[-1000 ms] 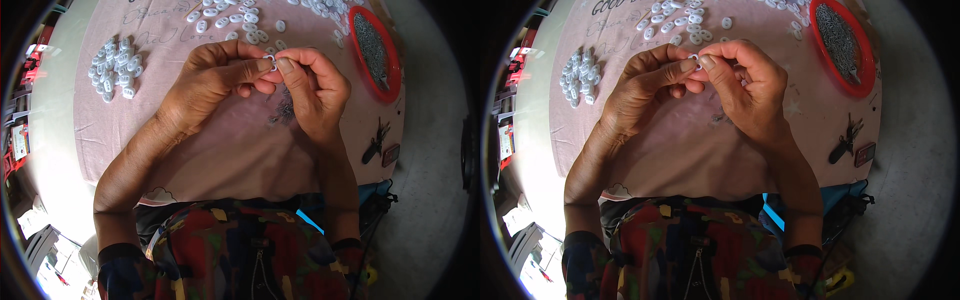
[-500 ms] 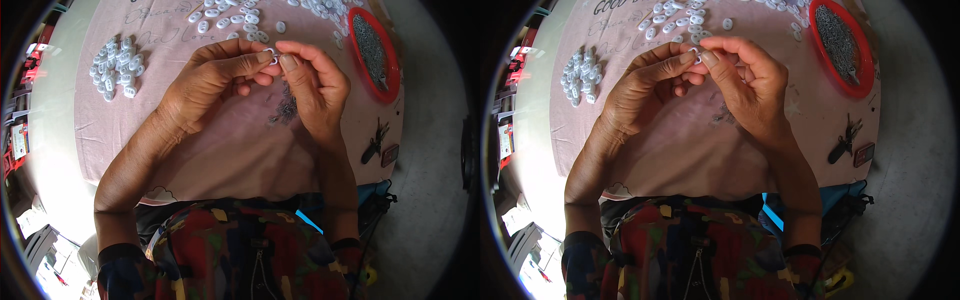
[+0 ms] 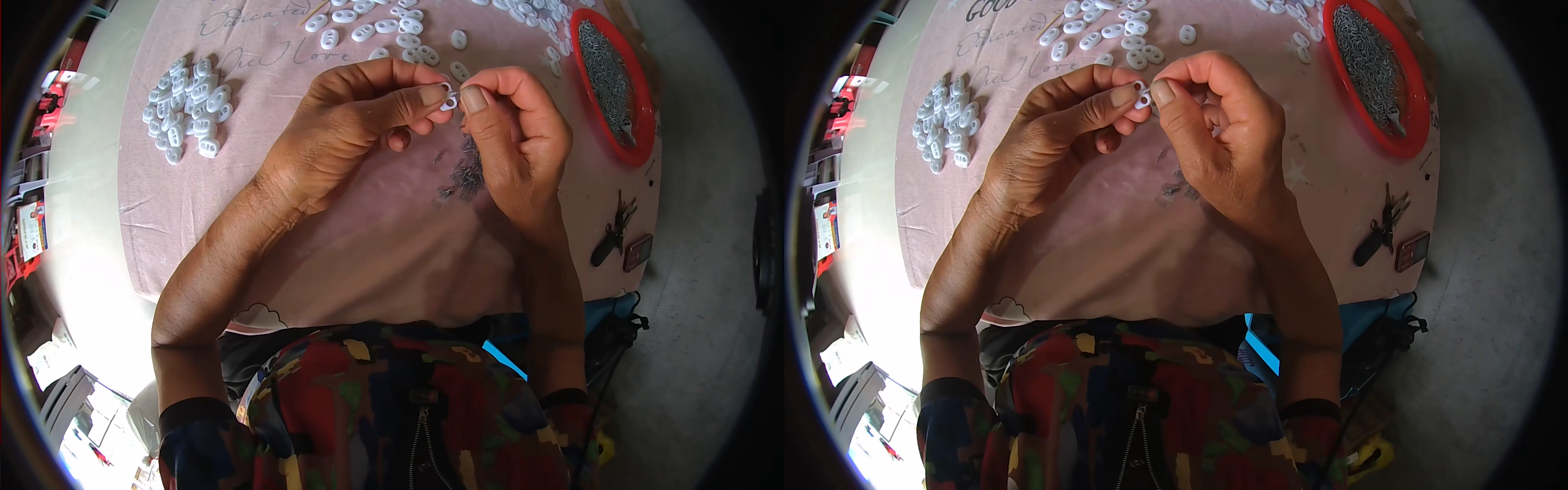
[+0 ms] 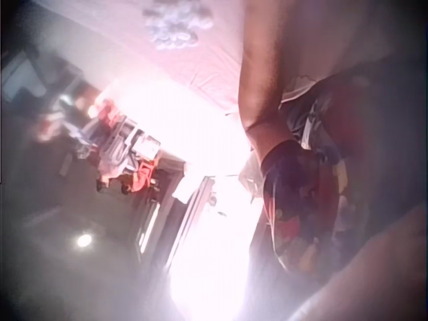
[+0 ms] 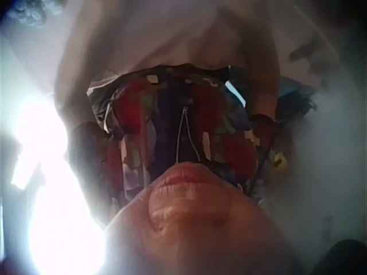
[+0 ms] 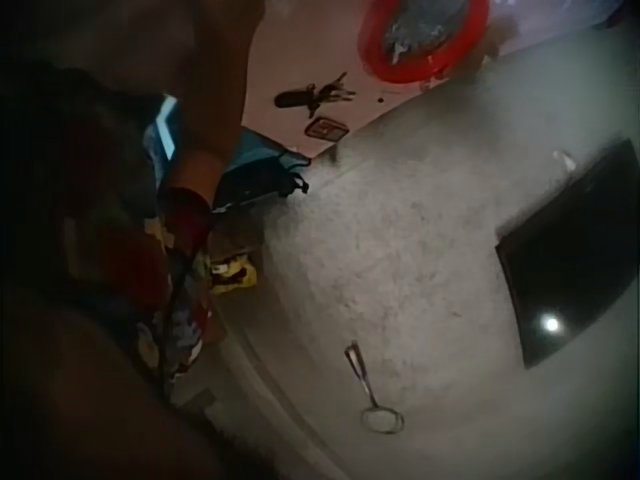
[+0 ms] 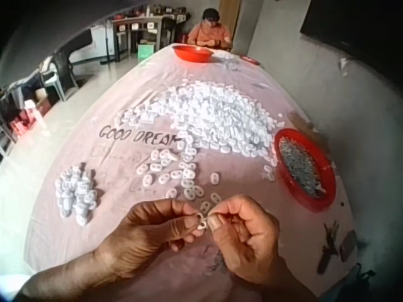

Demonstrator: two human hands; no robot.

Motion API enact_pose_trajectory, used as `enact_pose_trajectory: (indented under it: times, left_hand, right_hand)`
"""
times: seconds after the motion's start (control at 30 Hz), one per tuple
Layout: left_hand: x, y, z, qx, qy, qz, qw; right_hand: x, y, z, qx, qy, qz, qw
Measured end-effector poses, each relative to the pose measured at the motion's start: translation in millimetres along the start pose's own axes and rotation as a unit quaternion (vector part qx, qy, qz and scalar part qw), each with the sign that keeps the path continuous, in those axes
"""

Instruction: The person assembles small plastic pieces by inserting metal pins into them by hand.

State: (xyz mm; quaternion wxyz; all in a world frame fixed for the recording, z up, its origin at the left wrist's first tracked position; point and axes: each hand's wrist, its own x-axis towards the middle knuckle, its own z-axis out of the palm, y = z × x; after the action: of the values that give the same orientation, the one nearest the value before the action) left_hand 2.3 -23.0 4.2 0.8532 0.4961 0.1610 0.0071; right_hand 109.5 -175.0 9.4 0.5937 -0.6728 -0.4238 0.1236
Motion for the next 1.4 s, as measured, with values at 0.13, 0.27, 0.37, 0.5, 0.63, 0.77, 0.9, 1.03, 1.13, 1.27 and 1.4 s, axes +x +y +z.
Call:
enact_pose_trajectory:
  times: [0.13,0.27,0.37,0.5,0.63,0.77,0.9,1.03,1.13,1.27,1.4]
  left_hand:
    - [0.2,-5.5,1.2,-0.009,-0.009,0.018,1.000]
    - [-2.5,-8.2,3.4,-0.026,-0.004,0.022,0.999]
    - [-5.3,-6.7,6.6,-0.013,0.016,0.032,0.999]
    - [-2.6,-3.2,3.8,0.004,0.016,0.043,0.999]
    - [-2.3,-2.2,4.4,0.009,0.011,0.047,0.999]
    - [-0.4,-4.3,0.8,-0.013,0.008,0.040,0.999]
    - [-1.4,-3.7,3.1,-0.011,0.007,0.028,1.000]
    - [-1.3,-6.8,5.5,0.012,0.012,0.038,0.999]
    - [-2.0,-9.1,8.3,-0.001,0.020,0.047,0.999]
    - [-3.3,-12.1,12.8,-0.031,0.031,0.051,0.998]
    - [-3.4,-11.8,12.9,-0.040,0.038,0.052,0.997]
  right_hand:
    - [-1.7,-4.7,5.6,0.028,-0.009,0.013,0.999]
    - [-3.1,-6.4,9.5,0.104,-0.013,0.046,0.993]
    - [-5.5,-3.0,10.3,0.110,-0.015,0.043,0.993]
    - [-3.4,-5.5,11.5,0.131,0.000,0.053,0.990]
    - [-1.8,-7.6,3.6,0.123,0.006,0.078,0.989]
    - [-2.1,-0.3,3.6,0.081,0.005,0.025,0.996]
    - [-1.5,-0.8,2.2,0.029,-0.004,0.015,0.999]
    - [-1.5,-3.7,2.2,0.009,-0.018,0.005,1.000]
    - [-2.8,-3.9,4.0,-0.005,-0.024,0.016,1.000]
    - [-3.9,-2.6,8.3,0.055,-0.017,0.006,0.998]
    - [-4.2,-1.0,10.5,0.116,-0.010,0.035,0.993]
